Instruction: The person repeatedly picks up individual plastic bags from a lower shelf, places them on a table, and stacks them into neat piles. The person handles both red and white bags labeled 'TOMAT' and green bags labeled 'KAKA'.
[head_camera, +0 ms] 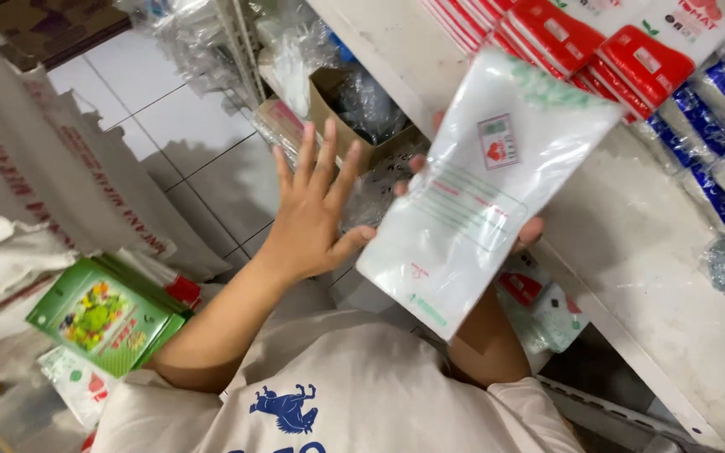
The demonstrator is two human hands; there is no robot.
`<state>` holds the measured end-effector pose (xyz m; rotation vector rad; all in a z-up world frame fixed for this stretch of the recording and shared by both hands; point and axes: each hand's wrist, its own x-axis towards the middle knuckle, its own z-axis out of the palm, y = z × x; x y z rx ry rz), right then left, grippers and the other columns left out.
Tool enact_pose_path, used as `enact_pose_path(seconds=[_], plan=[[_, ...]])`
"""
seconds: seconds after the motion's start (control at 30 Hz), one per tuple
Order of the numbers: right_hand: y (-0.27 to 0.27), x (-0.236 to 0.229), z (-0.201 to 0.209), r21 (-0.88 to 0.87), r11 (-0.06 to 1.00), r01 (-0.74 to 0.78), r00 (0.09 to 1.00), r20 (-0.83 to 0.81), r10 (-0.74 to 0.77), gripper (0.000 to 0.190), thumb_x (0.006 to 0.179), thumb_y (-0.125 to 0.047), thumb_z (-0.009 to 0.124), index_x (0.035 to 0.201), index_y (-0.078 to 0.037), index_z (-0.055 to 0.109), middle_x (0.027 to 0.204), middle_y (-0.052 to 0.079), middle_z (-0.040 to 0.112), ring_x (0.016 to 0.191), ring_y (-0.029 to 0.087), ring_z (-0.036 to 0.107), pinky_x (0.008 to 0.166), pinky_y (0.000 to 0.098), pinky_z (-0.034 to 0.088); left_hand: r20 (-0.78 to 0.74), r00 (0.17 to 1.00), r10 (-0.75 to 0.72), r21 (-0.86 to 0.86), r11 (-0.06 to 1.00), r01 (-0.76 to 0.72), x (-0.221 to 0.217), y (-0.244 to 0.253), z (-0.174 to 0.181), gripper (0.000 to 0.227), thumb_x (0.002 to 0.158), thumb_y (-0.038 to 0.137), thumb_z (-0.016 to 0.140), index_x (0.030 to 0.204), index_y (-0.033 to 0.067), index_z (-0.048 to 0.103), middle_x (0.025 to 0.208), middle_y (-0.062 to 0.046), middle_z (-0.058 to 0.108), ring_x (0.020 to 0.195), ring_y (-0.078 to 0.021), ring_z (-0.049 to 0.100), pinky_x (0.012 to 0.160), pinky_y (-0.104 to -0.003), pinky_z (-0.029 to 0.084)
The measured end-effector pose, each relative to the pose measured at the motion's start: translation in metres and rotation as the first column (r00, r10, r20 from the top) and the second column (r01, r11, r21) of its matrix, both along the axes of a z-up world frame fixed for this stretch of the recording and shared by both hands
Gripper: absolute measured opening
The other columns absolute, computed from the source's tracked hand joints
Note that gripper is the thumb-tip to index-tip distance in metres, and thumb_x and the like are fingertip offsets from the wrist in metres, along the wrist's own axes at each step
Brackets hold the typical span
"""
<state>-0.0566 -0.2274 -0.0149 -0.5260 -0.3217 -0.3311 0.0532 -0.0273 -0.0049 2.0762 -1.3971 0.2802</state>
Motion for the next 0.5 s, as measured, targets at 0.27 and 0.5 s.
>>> enact_pose_path(seconds=[0.27,0.5], plan=[[0.035,0.066,0.013,-0.380,0.867,0.322,0.938,0.001,-0.348,0.116,0.086,-0.067,0.067,0.170,-0.016,0.006,0.178,0.014,0.006,0.165,0.036,0.007,0.135,0.0566,0.010,-0.130,0.959,-0.251,-0.025,0.968,0.250,0.071,-0.097,0.035,0.096,0.094,0.069,0.051,0.163,0.0077,0.025,0.166,-0.033,0.007,0.156,-0.0509,0.004,0.120,-0.073,0.002],[-0.013,0.141,0.002,-0.635,0.649,0.419,0.731,-0.188,-0.656,0.092,0.104,-0.040,0.058,0.171,-0.006,0.005,0.174,0.014,0.020,0.158,0.026,0.028,0.129,0.0443,0.027,-0.694,0.640,-0.331,-0.087,0.920,0.382,0.146,-0.124,0.061,0.061,0.097,0.041,0.061,0.139,-0.0019,0.049,0.124,-0.029,0.059,0.115,-0.0374,0.058,0.100,-0.044,0.047]])
